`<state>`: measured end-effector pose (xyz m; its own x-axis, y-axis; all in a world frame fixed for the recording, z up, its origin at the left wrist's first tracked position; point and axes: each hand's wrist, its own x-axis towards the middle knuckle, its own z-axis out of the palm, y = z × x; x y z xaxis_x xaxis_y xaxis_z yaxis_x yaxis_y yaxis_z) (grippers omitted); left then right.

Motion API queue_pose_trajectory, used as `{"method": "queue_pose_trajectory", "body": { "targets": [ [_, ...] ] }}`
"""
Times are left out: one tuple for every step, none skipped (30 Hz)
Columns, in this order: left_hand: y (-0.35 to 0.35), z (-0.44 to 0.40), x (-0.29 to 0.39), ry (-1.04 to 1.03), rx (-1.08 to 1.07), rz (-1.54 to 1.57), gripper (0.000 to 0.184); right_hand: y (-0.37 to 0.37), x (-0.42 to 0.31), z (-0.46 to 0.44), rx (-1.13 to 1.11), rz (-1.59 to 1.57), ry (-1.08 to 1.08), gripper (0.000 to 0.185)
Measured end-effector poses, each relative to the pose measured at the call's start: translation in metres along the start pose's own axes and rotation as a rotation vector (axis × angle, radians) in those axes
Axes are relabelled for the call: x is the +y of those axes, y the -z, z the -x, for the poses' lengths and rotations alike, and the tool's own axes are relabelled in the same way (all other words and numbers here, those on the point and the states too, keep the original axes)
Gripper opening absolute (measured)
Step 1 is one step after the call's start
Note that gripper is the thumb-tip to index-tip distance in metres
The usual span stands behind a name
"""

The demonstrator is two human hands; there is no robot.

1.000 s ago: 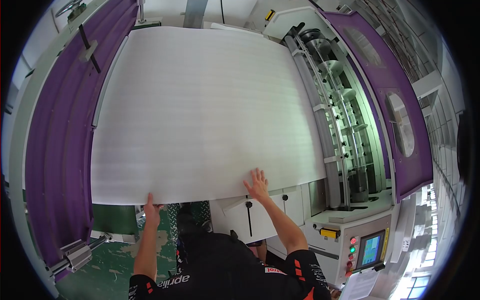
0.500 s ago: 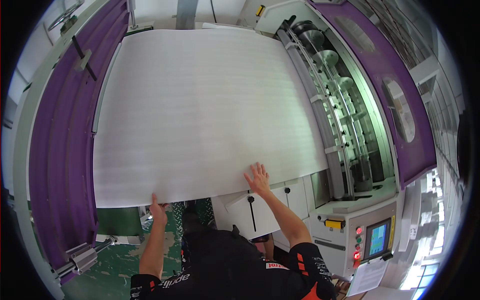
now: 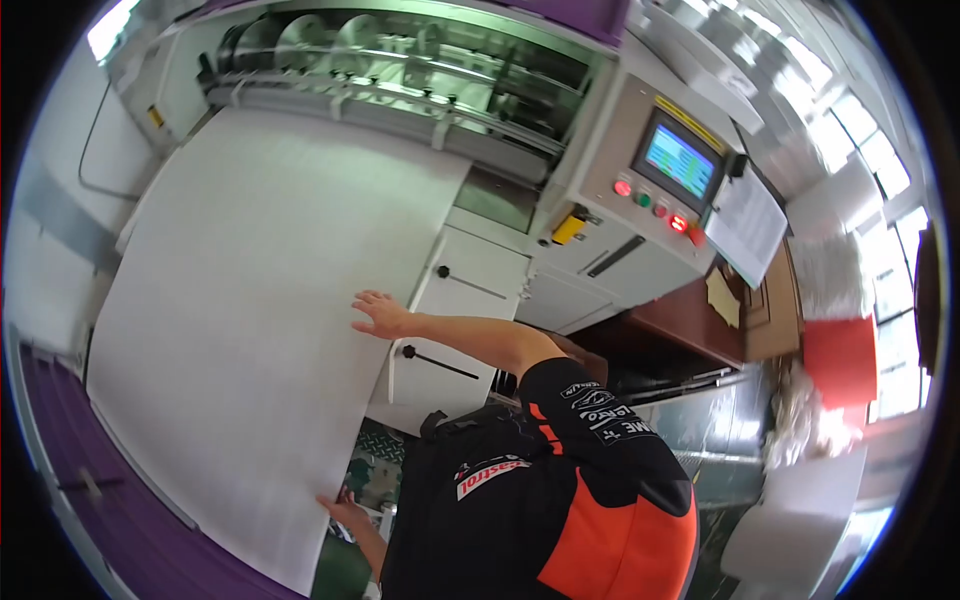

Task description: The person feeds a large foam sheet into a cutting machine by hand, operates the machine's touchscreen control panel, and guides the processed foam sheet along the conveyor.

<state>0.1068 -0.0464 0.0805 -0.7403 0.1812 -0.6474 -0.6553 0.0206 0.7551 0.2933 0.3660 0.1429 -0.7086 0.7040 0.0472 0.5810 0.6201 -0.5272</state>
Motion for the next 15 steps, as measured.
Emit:
{"method": "queue_pose_trajectory", "body": {
  "targets": [
    [-0.001, 0.001, 0.002, 0.019, -0.019, -0.02, 0.058, 0.01, -0.002, 0.005, 0.095, -0.052, 0.013, 0.053],
    [0.0, 0.002, 0.003, 0.037, -0.031, -0.037, 0.059, 0.026, -0.001, 0.01, 0.111, -0.053, -0.002, 0.053],
    [0.003, 0.004, 0.004, 0.055, -0.04, -0.053, 0.061, 0.047, 0.005, 0.019, 0.241, -0.119, 0.013, 0.051],
    [0.006, 0.004, 0.006, 0.073, -0.046, -0.069, 0.062, 0.072, 0.011, 0.029, 0.372, -0.185, 0.03, 0.049],
    [0.01, 0.001, 0.006, 0.07, -0.057, -0.08, 0.062, 0.102, 0.016, 0.043, 0.553, -0.135, 0.085, 0.047],
    [0.015, -0.006, 0.004, 0.109, -0.079, -0.067, 0.064, 0.129, 0.027, 0.055, 0.664, -0.078, 0.064, 0.046],
    [0.02, -0.014, 0.001, 0.149, -0.099, -0.055, 0.066, 0.158, 0.038, 0.071, 0.743, -0.046, 0.021, 0.046],
    [0.025, -0.021, -0.001, 0.192, -0.118, -0.043, 0.067, 0.188, 0.048, 0.09, 0.82, -0.012, -0.022, 0.046],
    [0.028, -0.025, -0.002, 0.236, -0.133, -0.029, 0.069, 0.222, 0.056, 0.112, 0.842, 0.074, -0.096, 0.043],
    [0.029, -0.025, -0.002, 0.239, -0.135, -0.035, 0.069, 0.251, 0.07, 0.13, 0.951, 0.155, -0.103, 0.04],
    [0.03, -0.024, 0.0, 0.251, -0.152, -0.052, 0.07, 0.277, 0.076, 0.149, 1.069, 0.072, -0.166, 0.032],
    [0.031, -0.023, 0.002, 0.264, -0.168, -0.067, 0.072, 0.298, 0.093, 0.171, 1.146, 0.09, -0.247, 0.028],
    [0.03, -0.022, 0.004, 0.276, -0.186, -0.082, 0.073, 0.323, 0.097, 0.189, 1.203, -0.012, -0.346, 0.026],
    [0.029, -0.021, 0.007, 0.288, -0.202, -0.097, 0.075, 0.345, 0.095, 0.208, 1.317, 0.142, -0.348, 0.023],
    [0.028, -0.02, 0.008, 0.291, -0.202, -0.098, 0.075, 0.358, 0.105, 0.225, 1.386, 0.223, -0.399, 0.023]
  ]
}}
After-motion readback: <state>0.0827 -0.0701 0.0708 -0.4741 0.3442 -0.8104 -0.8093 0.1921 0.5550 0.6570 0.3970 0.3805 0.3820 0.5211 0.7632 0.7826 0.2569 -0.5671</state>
